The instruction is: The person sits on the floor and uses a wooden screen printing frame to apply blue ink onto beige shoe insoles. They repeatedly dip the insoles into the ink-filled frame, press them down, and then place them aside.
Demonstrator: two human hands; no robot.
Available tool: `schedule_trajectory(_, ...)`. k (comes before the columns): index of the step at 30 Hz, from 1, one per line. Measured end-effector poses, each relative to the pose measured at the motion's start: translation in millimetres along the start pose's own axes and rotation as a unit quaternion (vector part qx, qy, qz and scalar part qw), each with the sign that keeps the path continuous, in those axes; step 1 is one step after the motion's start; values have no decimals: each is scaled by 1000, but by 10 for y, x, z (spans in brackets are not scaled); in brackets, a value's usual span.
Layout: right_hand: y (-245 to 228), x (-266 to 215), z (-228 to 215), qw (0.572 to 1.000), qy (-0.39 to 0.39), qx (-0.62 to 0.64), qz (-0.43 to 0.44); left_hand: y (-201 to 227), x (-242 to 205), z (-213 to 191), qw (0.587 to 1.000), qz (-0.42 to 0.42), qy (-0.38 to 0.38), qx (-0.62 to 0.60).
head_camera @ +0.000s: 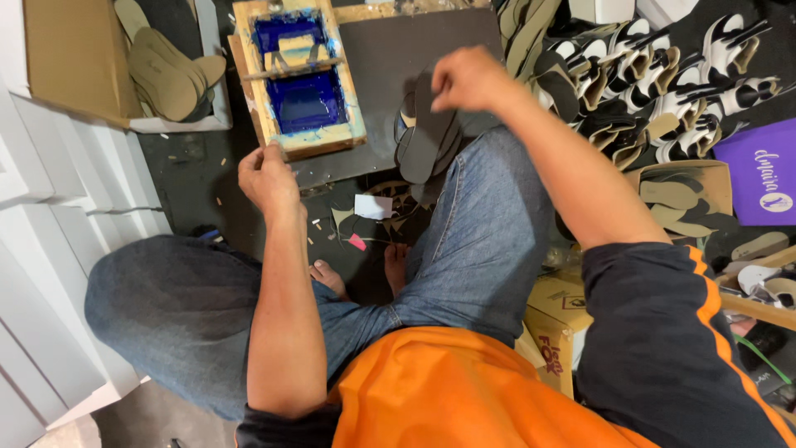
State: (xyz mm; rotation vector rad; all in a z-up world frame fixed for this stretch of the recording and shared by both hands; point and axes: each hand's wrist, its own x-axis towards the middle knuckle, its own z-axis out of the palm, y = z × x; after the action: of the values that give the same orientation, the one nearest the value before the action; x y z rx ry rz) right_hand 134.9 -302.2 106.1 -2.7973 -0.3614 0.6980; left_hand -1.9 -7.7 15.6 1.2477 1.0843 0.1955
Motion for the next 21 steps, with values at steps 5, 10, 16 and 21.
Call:
schedule_trajectory(5,-310,-190,596,955,-169,-246,-2,-135,110,52,1000,11,29,-1)
schedule_trajectory(10,0,-92,1045,911,1,-374,-175,-310,264,90,995,61,76,-15)
schedule_trajectory(16,-33,-126,870,934,-59,-318,-148,-419,445,84,997,50,62,-4)
schedule_trajectory(21,-126,-117,886,936,-76,-323,-119,-386,401,92,998,33,52,-10)
